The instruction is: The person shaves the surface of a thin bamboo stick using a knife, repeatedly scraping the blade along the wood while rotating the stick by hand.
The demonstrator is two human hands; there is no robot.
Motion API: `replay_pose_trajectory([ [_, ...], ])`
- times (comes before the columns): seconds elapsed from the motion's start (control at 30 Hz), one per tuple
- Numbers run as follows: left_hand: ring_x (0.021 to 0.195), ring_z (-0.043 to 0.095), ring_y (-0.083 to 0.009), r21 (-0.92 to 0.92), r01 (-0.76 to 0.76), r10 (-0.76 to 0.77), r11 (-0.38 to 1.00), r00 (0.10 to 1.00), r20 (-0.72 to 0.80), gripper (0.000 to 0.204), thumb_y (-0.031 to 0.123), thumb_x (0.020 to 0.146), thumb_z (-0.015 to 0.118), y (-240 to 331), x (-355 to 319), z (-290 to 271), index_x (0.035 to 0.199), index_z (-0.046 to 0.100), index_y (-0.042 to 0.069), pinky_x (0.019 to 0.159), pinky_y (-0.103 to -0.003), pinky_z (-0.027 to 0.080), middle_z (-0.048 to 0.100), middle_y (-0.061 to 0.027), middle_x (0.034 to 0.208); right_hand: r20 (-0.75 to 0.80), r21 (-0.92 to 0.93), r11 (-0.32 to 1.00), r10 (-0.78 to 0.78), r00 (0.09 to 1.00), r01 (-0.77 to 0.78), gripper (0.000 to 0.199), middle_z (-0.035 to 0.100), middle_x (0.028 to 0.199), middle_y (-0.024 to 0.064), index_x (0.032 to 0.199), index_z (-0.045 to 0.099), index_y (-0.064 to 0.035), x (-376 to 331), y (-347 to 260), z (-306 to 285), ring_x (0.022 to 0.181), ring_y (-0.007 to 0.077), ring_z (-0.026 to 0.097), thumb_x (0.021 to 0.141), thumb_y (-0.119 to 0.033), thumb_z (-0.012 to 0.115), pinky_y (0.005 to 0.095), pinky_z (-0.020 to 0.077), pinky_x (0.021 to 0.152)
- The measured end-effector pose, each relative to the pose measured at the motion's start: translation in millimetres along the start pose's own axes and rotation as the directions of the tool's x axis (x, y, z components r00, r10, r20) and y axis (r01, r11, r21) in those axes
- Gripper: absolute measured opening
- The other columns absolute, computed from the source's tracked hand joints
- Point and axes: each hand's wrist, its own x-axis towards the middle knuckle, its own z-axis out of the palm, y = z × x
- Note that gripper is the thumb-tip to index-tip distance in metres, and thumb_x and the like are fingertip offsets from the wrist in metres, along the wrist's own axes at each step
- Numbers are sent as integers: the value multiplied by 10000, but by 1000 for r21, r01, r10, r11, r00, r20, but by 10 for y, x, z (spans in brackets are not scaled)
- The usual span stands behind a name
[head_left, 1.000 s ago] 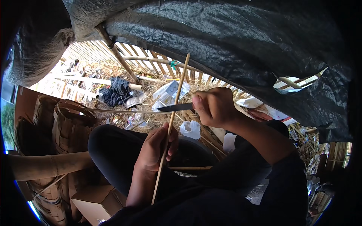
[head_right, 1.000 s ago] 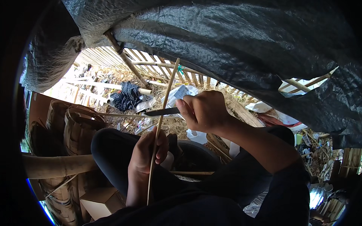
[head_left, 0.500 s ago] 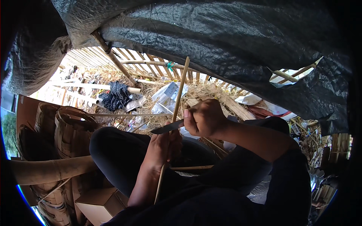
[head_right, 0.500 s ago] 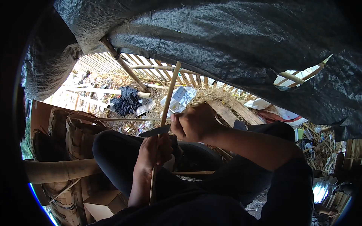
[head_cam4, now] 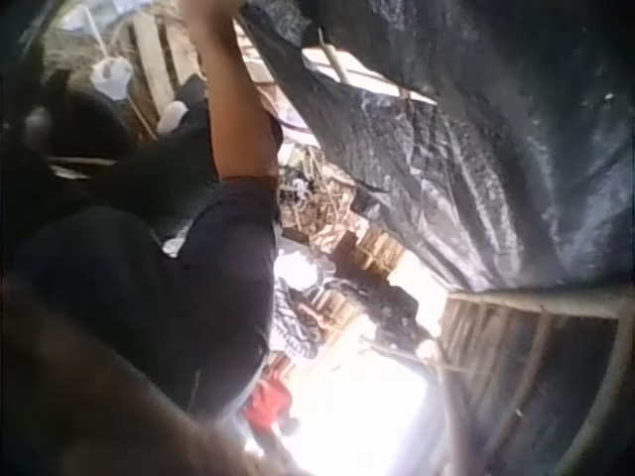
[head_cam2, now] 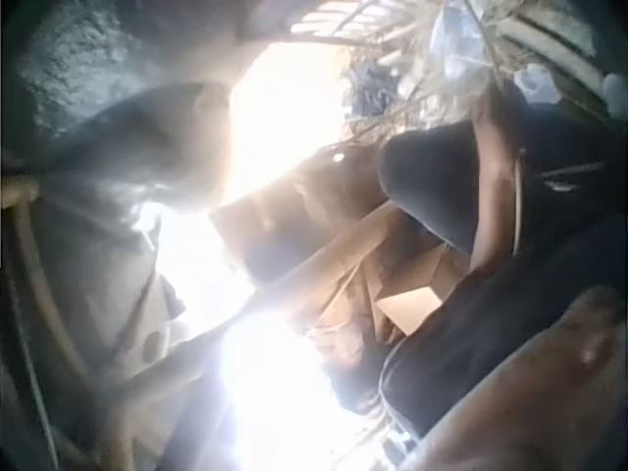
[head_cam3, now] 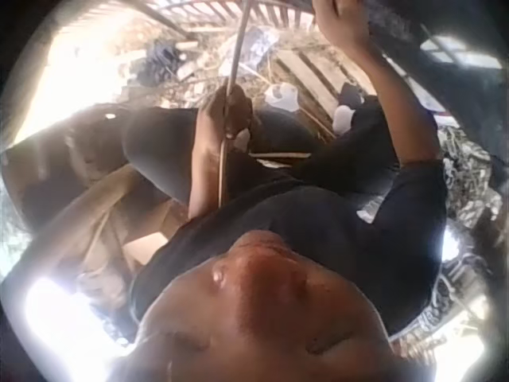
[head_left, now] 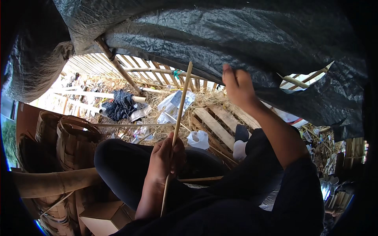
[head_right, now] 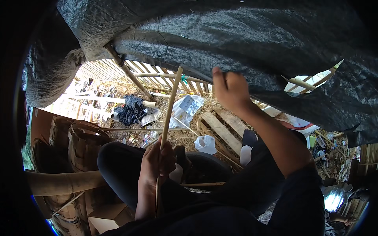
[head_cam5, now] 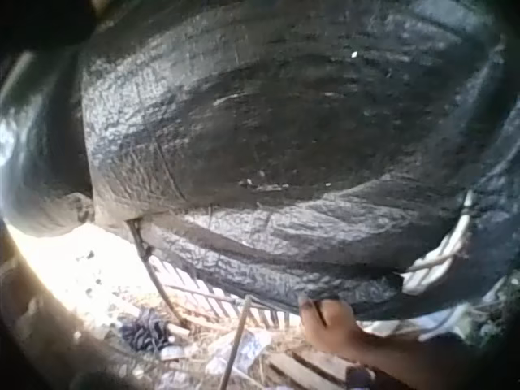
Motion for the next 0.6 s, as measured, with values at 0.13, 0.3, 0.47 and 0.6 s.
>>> replay_pose_trajectory([
  [0.13,341,292,-84,-89,28,-23,996,998,57,413,398,1040,368,7,-12,57,753,445,111,341,-236,229,362,13,482,199,10,946,-319,927,324,454,476,396,73,536,608,-83,-406,-332,109,329,245,489,951,-234,501,358,388,396],
  [0.3,343,290,-85,-144,84,-71,986,993,95,419,406,1037,376,-9,-10,112,745,442,113,349,-232,226,353,19,484,275,25,903,-419,865,429,365,512,421,57,585,665,-119,-590,-488,168,358,233,533,910,-223,538,357,436,410],
  [0.47,395,322,-41,329,-35,74,944,991,-107,497,483,1019,394,-96,15,101,704,471,105,376,-221,231,379,49,521,265,-27,862,-482,835,506,350,532,446,88,536,599,-87,-542,-485,186,366,258,527,877,-138,540,362,439,428],
  [0.6,439,323,-20,477,-49,147,878,974,-172,514,495,1012,407,-16,-55,218,695,472,96,408,-214,235,377,59,540,291,-148,851,-450,844,504,350,509,437,106,520,589,-81,-517,-420,235,388,303,532,860,-157,556,391,452,447],
])
